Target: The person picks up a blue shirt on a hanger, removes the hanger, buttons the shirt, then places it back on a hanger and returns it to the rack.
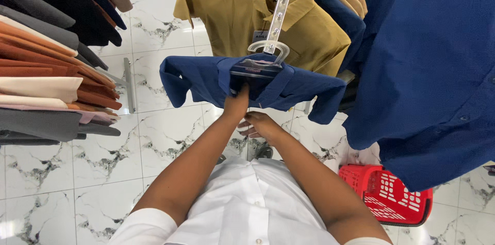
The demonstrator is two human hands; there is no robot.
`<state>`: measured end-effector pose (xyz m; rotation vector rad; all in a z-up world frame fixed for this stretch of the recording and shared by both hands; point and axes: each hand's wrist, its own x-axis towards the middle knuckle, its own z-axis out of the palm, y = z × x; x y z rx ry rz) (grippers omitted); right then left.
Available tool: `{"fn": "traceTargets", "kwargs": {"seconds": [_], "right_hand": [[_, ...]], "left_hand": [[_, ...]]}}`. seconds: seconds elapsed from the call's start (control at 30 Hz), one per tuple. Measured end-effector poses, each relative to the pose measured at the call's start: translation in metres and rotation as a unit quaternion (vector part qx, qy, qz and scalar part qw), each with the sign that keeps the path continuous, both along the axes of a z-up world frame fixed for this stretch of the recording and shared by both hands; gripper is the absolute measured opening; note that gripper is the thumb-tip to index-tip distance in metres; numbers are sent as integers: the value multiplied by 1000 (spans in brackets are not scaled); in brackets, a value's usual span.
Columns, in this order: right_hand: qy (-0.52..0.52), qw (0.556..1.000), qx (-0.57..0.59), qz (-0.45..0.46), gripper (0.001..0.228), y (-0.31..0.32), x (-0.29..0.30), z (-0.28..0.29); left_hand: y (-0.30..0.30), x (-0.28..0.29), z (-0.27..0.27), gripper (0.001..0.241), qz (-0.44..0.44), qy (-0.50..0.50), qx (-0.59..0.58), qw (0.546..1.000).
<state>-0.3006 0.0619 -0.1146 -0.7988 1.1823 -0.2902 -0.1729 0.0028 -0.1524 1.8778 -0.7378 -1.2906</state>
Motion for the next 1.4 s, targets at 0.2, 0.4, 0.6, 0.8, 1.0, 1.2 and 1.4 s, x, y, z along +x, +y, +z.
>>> {"fn": "traceTargets", "kwargs": {"seconds": [0.2, 0.4, 0.6, 0.8, 1.0, 1.2, 1.4], "right_hand": [[-24, 962, 19, -272, 93, -31, 18, 8], [75, 940, -117, -313, 63, -37, 7, -148], [88, 928, -261, -250, 35, 0, -15, -187], [56, 951, -250, -173, 33, 24, -29, -252], [65, 955, -257, -134, 31, 56, -3, -148], [96, 946, -272, -148, 26, 86, -7, -191], [33, 928, -272, -253, 21, 101, 20, -100]], "left_hand": [[2, 4, -19, 36, 17, -56, -163, 985], [32, 28, -16, 41, -43, -25, -168, 984], [59, 58, -41, 36, -163, 41, -143, 975], [78, 38, -20, 30, -210, 49, -159, 963], [87, 32, 19, 32, -112, -92, -140, 980], [71, 31, -28, 29, -73, -191, -140, 969], [97, 52, -11, 21, -163, -185, -279, 928]]}}
